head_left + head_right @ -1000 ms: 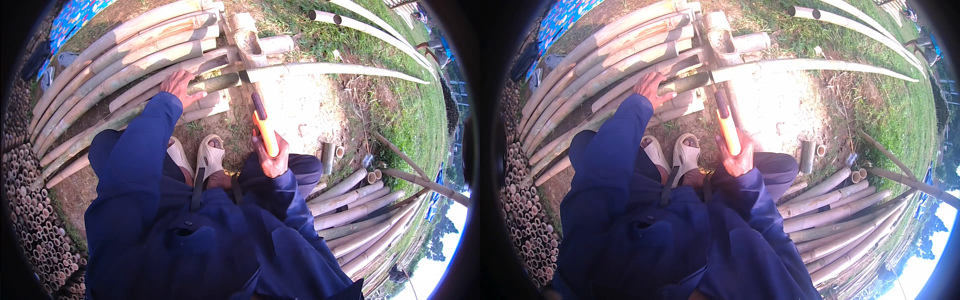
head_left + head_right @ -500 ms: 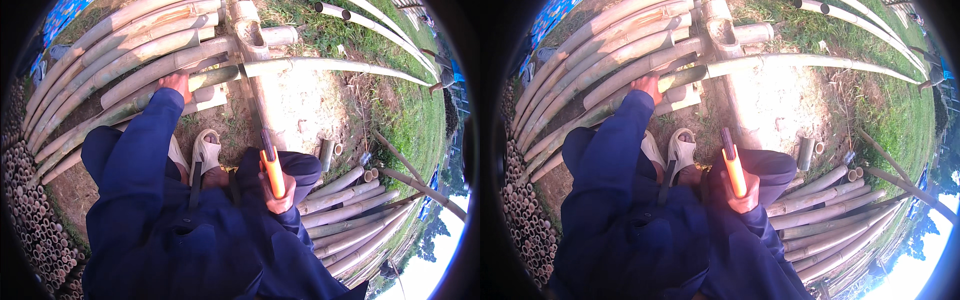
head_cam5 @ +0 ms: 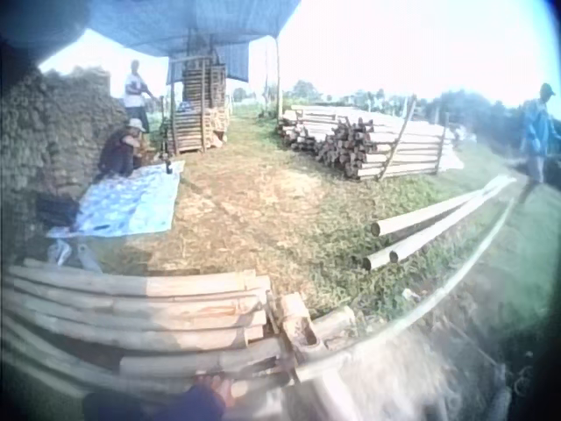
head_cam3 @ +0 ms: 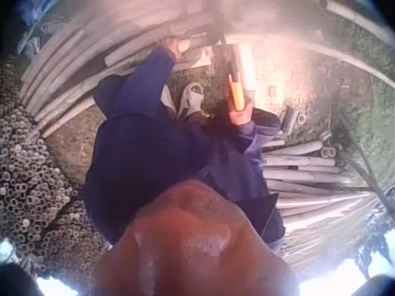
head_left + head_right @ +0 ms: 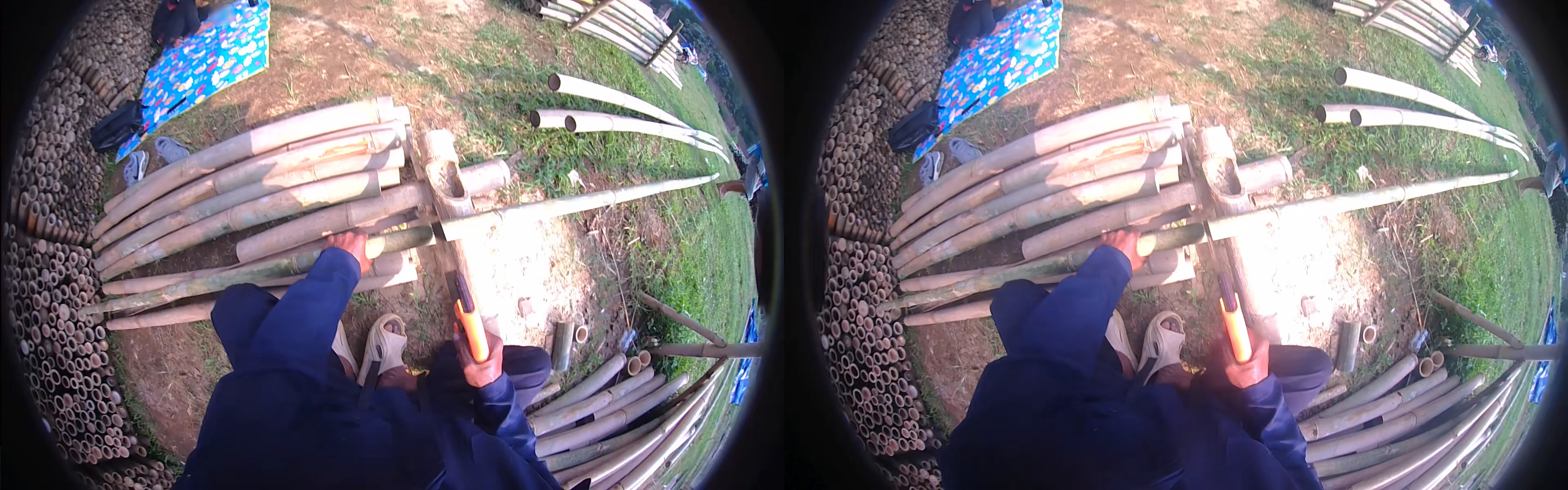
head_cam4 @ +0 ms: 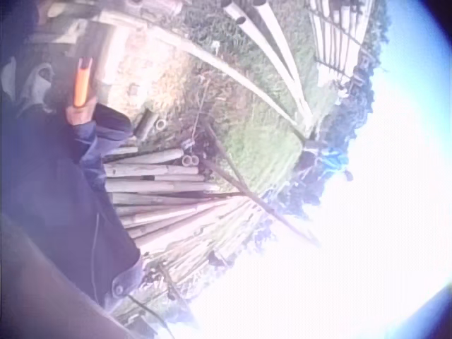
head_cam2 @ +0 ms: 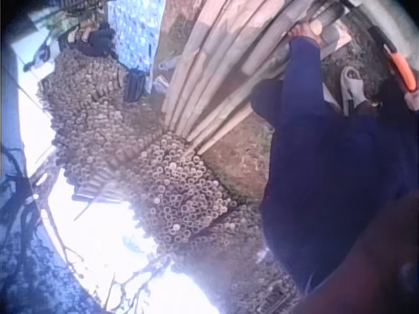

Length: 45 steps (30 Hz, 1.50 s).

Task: The person sits on the ground and uses a hand saw to cut bamboo poles. They repeatedly position a pole on a support, saw through it, and then move the cut piece aside.

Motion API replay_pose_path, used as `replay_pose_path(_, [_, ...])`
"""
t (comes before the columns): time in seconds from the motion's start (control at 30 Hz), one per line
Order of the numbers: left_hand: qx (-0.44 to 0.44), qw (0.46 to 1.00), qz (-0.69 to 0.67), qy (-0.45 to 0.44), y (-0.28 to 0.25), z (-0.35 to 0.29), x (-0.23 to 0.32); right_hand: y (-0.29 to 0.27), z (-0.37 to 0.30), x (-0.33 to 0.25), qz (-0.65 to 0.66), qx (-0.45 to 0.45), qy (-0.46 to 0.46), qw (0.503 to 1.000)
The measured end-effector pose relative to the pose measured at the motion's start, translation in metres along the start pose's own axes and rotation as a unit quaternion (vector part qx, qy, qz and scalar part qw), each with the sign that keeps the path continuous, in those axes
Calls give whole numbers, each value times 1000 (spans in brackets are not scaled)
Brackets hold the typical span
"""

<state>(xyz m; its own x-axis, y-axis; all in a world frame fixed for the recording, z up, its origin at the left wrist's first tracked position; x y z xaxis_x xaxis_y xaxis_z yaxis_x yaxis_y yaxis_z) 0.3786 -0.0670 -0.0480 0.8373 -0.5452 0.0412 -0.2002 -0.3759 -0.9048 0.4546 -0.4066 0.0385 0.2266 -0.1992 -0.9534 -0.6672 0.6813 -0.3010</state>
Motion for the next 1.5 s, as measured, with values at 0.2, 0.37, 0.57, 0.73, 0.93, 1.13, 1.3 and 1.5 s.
replay_pose_path(0.2, [95, 988, -122, -3, 16, 15, -19, 11, -6, 27, 24, 33, -61, 997])
replay_pose_path(0.37, [185, 966, -174, 40, -27, 22, -18, 6, -4, 17, 39, 32, -34, 998])
replay_pose_path(0.57, [26, 993, -111, 38, 1, 63, -4, 3, -6, 0, 32, 59, -35, 997])
replay_pose_path(0.73, [34, 997, 68, 5, 22, 94, -64, 6, -7, 19, 30, 58, -111, 992])
replay_pose_path(0.93, [-13, 996, 85, -33, -18, 34, -108, -2, -14, 3, 5, 92, -114, 989])
replay_pose_path(1.13, [65, 984, -83, 144, -35, -4, -6, 2, -7, -8, 74, 51, -47, 995])
replay_pose_path(1.3, [-4, 999, 0, 52, 9, -5, 18, 9, -5, 28, 12, 26, -77, 997])
replay_pose_path(1.5, [58, 998, -12, 0, 13, -1, 20, 3, -10, 23, 21, -22, -25, 999])
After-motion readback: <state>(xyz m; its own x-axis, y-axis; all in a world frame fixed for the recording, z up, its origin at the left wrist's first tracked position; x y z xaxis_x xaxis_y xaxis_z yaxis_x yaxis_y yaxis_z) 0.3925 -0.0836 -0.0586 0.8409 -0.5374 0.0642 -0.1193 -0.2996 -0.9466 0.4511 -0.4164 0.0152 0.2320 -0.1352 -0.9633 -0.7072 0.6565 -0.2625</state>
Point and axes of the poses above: each hand's wrist, its own z-axis towards the middle knuckle, its own y-axis out of the palm, x = y × z, the point moved 7 cm from there along z, towards the middle knuckle, and after that the axes turned 13 degrees about -y, right-handed, at the moved point
